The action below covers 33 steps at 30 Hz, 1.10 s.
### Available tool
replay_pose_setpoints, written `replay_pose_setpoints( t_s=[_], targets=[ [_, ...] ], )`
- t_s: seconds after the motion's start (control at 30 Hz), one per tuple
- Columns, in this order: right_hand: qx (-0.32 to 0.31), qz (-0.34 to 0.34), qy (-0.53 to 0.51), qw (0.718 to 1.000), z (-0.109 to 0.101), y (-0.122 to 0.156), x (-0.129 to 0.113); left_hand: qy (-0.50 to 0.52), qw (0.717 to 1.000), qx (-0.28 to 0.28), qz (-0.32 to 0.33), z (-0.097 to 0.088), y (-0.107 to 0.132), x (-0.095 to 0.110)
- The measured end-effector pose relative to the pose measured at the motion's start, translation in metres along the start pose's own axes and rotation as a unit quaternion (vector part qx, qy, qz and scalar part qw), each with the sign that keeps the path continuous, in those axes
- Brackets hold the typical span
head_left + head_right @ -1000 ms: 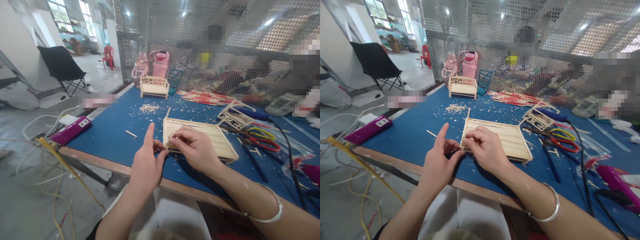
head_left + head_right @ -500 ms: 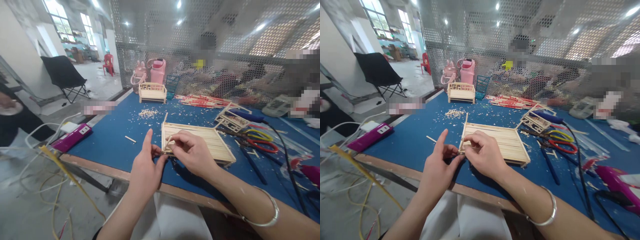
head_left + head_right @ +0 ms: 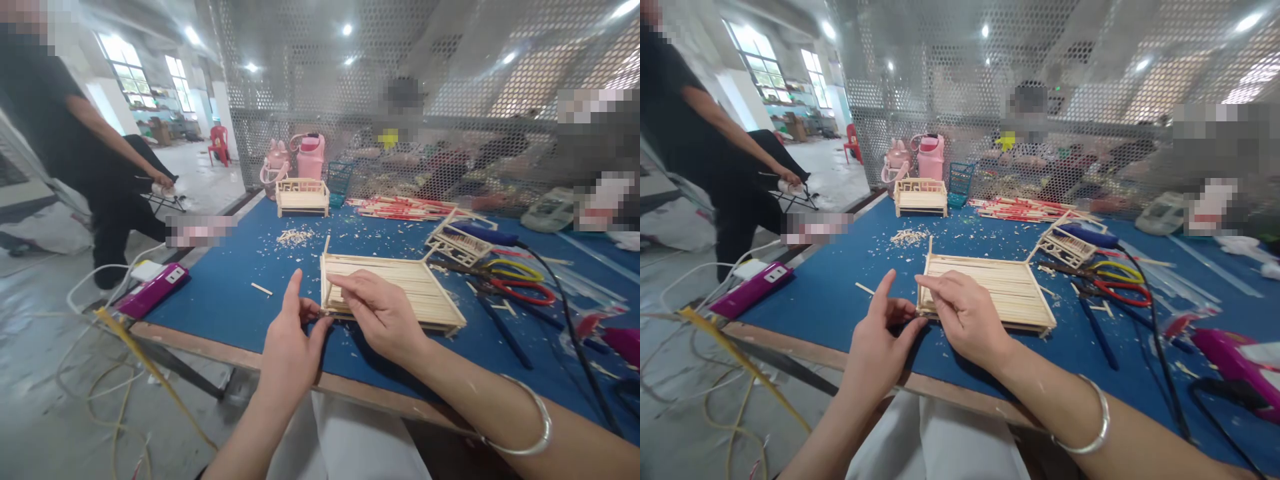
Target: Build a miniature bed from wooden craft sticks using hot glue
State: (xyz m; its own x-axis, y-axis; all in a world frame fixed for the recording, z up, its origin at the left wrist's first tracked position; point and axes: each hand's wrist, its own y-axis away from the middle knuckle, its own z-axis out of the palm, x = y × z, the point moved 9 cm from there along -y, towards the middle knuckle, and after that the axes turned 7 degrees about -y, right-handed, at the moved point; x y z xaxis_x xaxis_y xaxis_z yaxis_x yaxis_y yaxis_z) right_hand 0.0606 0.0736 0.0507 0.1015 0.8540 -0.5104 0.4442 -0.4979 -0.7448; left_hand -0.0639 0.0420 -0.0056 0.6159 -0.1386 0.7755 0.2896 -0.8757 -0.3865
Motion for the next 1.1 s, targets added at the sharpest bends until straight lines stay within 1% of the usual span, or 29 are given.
replay_pose_setpoints(
  t_s=[0.13, 0.27, 0.4, 0.5, 0.63, 0.77, 0.83, 1.0, 1.1],
  targets=[
    [-0.016, -0.010, 0.004, 1.000, 0.003, 0.001, 0.000, 0.000, 1.000, -0.001, 0.003, 0.001, 0.000, -0.003],
    [-0.018, -0.021, 0.000, 1.000, 0.005, 0.001, 0.001, -0.002, 1.000, 0.008, 0.012, 0.000, 0.002, -0.004],
    [-0.019, -0.024, -0.012, 0.999, 0.006, 0.001, 0.001, 0.009, 0.998, 0.059, 0.028, -0.015, -0.001, 0.002],
    [-0.015, -0.028, -0.019, 0.999, 0.006, 0.001, 0.001, 0.060, 0.995, 0.085, 0.003, -0.024, -0.012, 0.001],
    [-0.016, -0.023, -0.022, 0.999, 0.006, -0.001, 0.001, 0.095, 0.992, 0.079, -0.033, -0.023, -0.029, -0.008],
    [-0.013, -0.017, -0.026, 0.999, 0.007, -0.003, 0.002, 0.095, 0.993, 0.055, -0.049, -0.019, -0.032, -0.015],
    [-0.013, -0.015, -0.028, 0.999, 0.007, -0.003, 0.003, 0.083, 0.995, 0.056, -0.024, -0.021, -0.029, -0.011],
    [-0.010, -0.019, -0.032, 0.999, 0.007, -0.004, 0.003, 0.039, 0.993, 0.062, 0.093, -0.025, -0.022, 0.013],
    [-0.004, -0.021, -0.041, 0.999, 0.006, -0.004, 0.004, 0.032, 0.991, 0.055, 0.114, -0.022, -0.023, 0.017]
  ],
)
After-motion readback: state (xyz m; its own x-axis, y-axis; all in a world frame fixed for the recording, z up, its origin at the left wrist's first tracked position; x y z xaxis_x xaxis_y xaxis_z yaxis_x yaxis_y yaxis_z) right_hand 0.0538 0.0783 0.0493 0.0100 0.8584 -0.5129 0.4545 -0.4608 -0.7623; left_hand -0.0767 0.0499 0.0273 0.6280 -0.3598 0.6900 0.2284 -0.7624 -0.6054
